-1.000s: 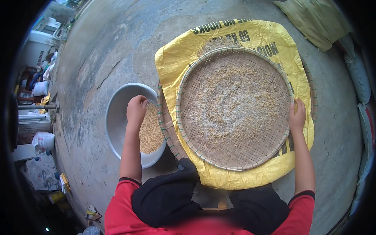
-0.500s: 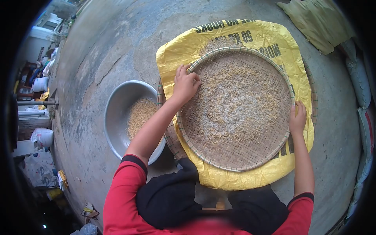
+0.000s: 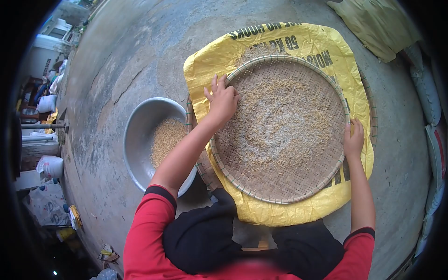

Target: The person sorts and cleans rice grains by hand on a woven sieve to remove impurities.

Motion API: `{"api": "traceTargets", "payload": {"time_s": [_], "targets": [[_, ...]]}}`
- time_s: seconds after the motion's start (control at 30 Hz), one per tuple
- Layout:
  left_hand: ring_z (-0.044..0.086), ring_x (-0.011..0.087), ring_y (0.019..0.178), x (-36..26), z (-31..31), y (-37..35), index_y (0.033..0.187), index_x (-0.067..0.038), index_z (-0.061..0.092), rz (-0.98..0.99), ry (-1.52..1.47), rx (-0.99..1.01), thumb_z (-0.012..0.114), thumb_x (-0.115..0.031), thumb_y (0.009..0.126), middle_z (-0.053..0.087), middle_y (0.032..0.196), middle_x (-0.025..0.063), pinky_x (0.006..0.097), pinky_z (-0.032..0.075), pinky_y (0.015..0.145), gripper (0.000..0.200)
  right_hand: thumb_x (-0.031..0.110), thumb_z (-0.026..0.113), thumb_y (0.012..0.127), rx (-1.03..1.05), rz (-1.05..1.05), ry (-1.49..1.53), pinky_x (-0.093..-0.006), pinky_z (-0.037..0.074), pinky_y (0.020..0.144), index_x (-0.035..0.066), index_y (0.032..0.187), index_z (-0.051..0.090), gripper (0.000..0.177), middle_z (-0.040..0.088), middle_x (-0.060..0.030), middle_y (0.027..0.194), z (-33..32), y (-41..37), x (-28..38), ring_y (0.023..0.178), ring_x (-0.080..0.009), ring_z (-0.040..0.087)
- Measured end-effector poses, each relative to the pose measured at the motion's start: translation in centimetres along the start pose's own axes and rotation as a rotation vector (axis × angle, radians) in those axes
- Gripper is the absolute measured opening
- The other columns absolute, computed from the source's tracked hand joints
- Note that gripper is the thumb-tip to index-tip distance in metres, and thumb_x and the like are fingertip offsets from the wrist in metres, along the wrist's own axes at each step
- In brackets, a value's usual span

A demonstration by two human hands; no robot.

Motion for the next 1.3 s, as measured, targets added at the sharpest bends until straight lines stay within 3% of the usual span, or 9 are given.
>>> {"api": "traceTargets", "payload": {"time_s": [0.23, 0.93, 1.17, 1.23, 1.3], "targets": [[0.007, 0.0383, 0.133, -0.2, -0.3, -0.1, 0.079, -0.005, 0.061, -0.019, -0.002, 0.041, 0.062, -0.014, 0.076, 0.023, 0.140, 0.0191, 0.0679, 0.002, 0.097, 0.009, 0.029, 0.045, 0.091, -0.002, 0.002, 0.006, -0.0367, 0.032, 0.098, -0.002, 0.111, 0.053, 0.038, 0.049, -0.0195, 0.120, -0.2, 0.0, 0.3, 0.115, -0.0327, 0.044], [0.008, 0.0388, 0.134, -0.5, -0.1, 0.0, 0.080, -0.007, 0.063, -0.081, -0.045, 0.095, 0.063, -0.014, 0.076, 0.016, 0.142, 0.0209, 0.0683, 0.005, 0.098, 0.008, 0.030, 0.045, 0.090, -0.017, -0.023, -0.004, -0.0384, 0.033, 0.097, 0.000, 0.111, 0.053, 0.037, 0.049, -0.0198, 0.121, 0.0, 0.0, -0.1, 0.114, -0.0342, 0.044], [0.011, 0.0387, 0.133, 0.7, 0.1, 0.3, 0.080, -0.006, 0.060, -0.058, -0.160, 0.048, 0.060, -0.014, 0.078, 0.023, 0.140, 0.0200, 0.0684, 0.005, 0.097, 0.008, 0.028, 0.046, 0.090, -0.011, -0.019, 0.005, -0.0385, 0.034, 0.097, 0.000, 0.111, 0.053, 0.036, 0.049, -0.0197, 0.121, -0.2, 0.0, 0.2, 0.114, -0.0340, 0.044], [0.032, 0.0349, 0.125, 2.0, -0.5, 0.1, 0.082, -0.004, 0.058, 0.063, -0.364, -0.148, 0.061, -0.014, 0.078, 0.043, 0.125, 0.0198, 0.0579, 0.022, 0.098, 0.011, 0.029, 0.046, 0.090, -0.012, -0.012, 0.000, -0.0384, 0.034, 0.097, 0.000, 0.111, 0.054, 0.036, 0.049, -0.0192, 0.121, -0.1, 0.0, 0.2, 0.114, -0.0336, 0.045], [0.055, 0.0303, 0.098, 3.1, -3.6, -1.2, 0.081, -0.001, 0.057, 0.062, -0.533, -0.180, 0.062, -0.011, 0.077, 0.059, 0.097, 0.0173, 0.0418, 0.042, 0.083, 0.012, 0.029, 0.046, 0.090, -0.009, 0.000, 0.001, -0.0383, 0.034, 0.097, 0.000, 0.110, 0.054, 0.036, 0.049, -0.0191, 0.121, -0.1, 0.0, 0.3, 0.114, -0.0335, 0.044]]}}
Point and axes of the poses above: each hand's wrist, its own y-axis towards the middle knuckle, its own z-axis out of the palm, x = y × z, the point moved 1 cm from there along y, towards the middle knuckle
